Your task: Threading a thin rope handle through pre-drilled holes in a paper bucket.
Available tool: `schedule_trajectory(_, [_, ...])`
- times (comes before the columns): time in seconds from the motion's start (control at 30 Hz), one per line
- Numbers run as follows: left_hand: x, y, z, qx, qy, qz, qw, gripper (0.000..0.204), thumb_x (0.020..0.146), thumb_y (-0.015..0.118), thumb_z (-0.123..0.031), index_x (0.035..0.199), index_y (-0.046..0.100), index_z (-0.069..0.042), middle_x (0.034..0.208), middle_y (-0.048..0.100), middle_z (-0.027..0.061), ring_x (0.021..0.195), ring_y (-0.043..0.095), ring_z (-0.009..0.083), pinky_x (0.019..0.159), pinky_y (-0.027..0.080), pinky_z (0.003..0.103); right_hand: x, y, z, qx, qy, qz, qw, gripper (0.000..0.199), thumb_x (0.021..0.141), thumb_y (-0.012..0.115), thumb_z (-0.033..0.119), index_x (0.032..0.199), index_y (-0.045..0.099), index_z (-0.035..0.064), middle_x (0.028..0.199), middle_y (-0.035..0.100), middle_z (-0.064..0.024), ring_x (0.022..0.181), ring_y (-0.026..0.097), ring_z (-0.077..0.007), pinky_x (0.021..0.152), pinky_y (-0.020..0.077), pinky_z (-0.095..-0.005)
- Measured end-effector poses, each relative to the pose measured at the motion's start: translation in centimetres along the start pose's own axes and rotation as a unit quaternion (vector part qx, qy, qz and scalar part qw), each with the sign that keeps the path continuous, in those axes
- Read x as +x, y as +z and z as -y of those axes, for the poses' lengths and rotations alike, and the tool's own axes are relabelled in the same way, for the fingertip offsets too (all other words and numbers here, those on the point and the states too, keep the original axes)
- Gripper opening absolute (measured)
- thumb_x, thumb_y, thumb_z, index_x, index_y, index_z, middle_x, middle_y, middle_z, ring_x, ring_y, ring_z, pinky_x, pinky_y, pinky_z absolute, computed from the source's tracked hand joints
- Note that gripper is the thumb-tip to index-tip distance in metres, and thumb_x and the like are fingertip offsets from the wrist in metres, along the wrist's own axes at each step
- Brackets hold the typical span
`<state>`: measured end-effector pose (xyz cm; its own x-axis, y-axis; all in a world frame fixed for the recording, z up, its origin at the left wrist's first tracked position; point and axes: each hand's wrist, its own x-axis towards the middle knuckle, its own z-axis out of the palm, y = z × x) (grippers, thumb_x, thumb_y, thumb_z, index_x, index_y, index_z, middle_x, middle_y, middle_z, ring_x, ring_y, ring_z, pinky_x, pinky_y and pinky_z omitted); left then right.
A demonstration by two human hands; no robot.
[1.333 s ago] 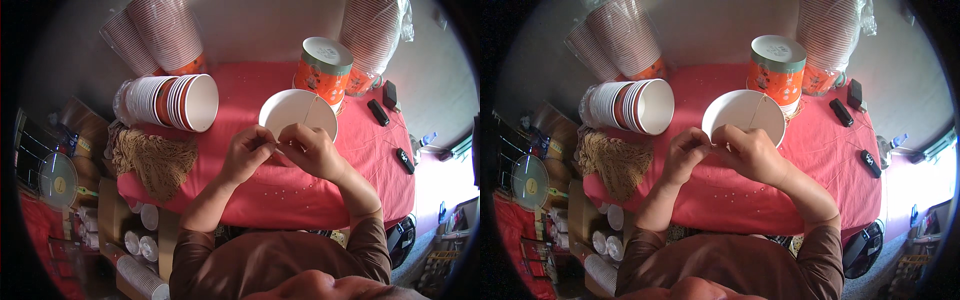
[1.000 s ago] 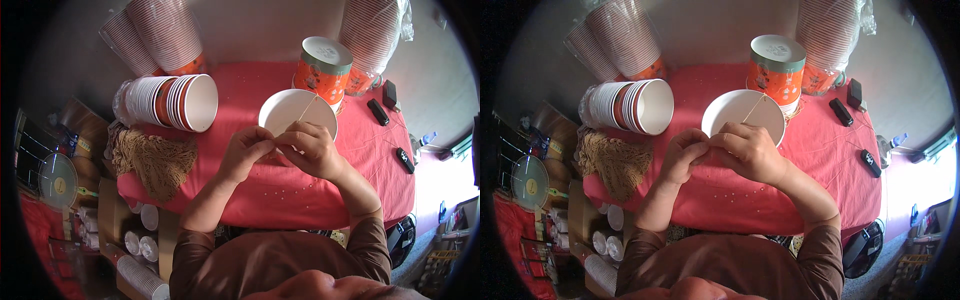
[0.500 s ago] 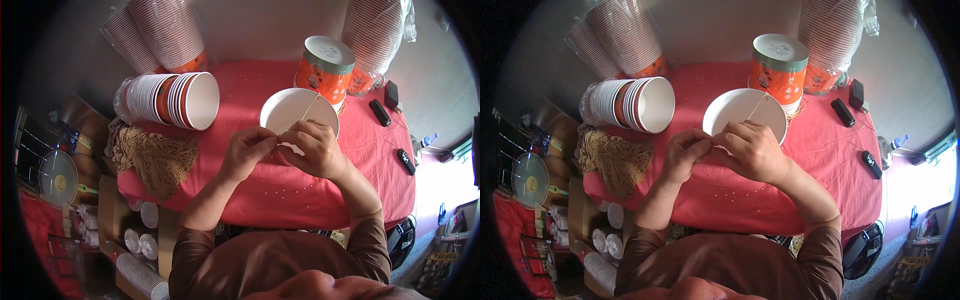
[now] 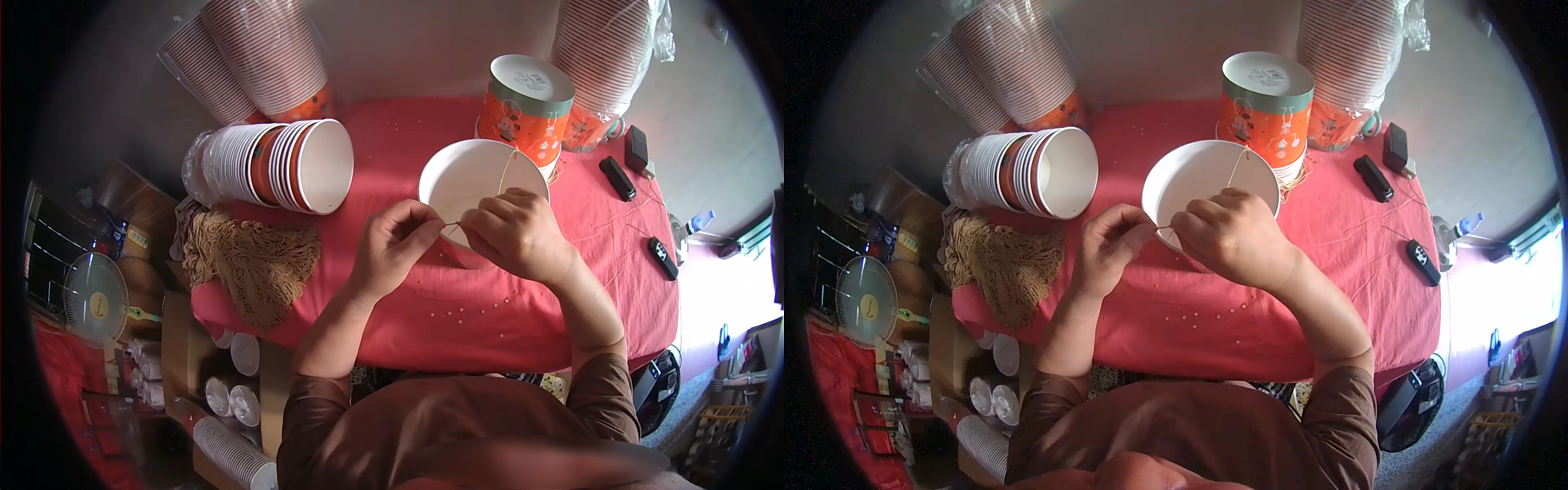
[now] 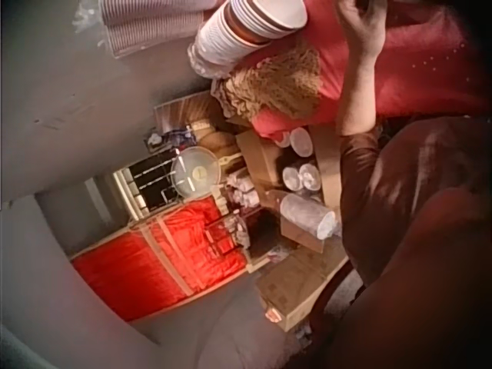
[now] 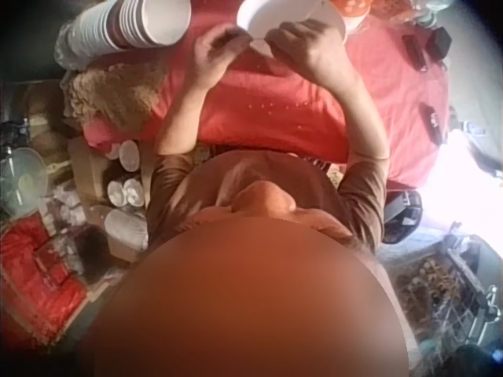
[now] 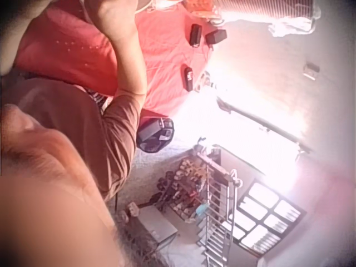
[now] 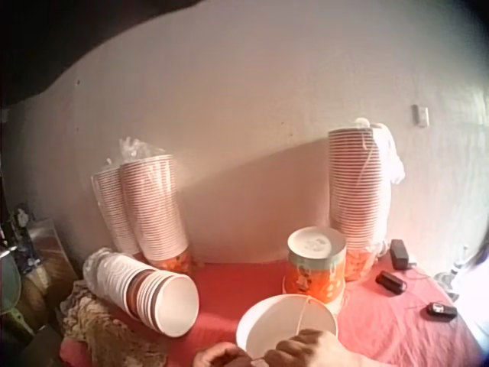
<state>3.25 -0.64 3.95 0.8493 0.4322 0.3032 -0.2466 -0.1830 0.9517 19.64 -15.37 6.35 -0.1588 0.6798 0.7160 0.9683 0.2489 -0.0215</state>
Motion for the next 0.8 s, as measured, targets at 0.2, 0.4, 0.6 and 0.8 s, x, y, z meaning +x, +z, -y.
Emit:
schedule_trajectory(0.2, [0.2, -0.1, 0.1, 0.047, 0.035, -0.008, 0.998, 0.008, 0.094, 0.067, -0.009, 0.094, 0.065, -0.001, 0.073, 0.058, -0.0058, 0.065, 0.047, 0.0, 0.057, 0.036, 0.018, -0.2, -0.7, -0.4, -0.029, 0.032, 0.059, 0.997, 0.013, 0.073, 0.07, 0.014, 0.08, 0.059, 0.0106, 0.064, 0.06, -0.0031, 0.06, 0.064, -0.0228, 0.056, 0.0506, -0.0379])
schedule_trajectory(0.4, [0.2, -0.4, -0.1, 0.071, 0.019, 0.013, 0.997, 0.008, 0.093, 0.069, -0.009, 0.093, 0.066, -0.001, 0.072, 0.058, -0.0055, 0.065, 0.047, 0.0003, 0.057, 0.036, 0.019, -0.3, -1.2, -0.6, -0.035, 0.032, 0.086, 0.995, 0.011, 0.074, 0.067, 0.012, 0.079, 0.057, 0.0095, 0.063, 0.06, -0.0044, 0.06, 0.065, -0.0234, 0.056, 0.0506, -0.0386])
schedule_trajectory(0.6, [0.1, -1.2, -0.6, 0.117, 0.046, 0.014, 0.992, 0.005, 0.091, 0.067, -0.004, 0.095, 0.066, -0.001, 0.084, 0.065, -0.0003, 0.071, 0.055, 0.0026, 0.062, 0.043, 0.019, -0.2, -0.9, -0.6, -0.021, 0.046, 0.051, 0.997, 0.013, 0.072, 0.068, 0.006, 0.079, 0.057, 0.0093, 0.062, 0.059, -0.0031, 0.059, 0.062, -0.0246, 0.055, 0.0473, -0.0383])
schedule_trajectory(0.8, [-3.5, -3.7, -2.1, 0.106, 0.265, -0.306, 0.908, 0.004, 0.088, 0.061, -0.006, 0.088, 0.061, -0.001, 0.092, 0.063, 0.008, 0.076, 0.056, 0.015, 0.064, 0.045, 0.028, -0.5, -1.3, -1.2, -0.028, 0.054, 0.05, 0.997, 0.013, 0.073, 0.068, 0.005, 0.079, 0.057, 0.0089, 0.064, 0.061, -0.0039, 0.06, 0.063, -0.025, 0.056, 0.0485, -0.0381])
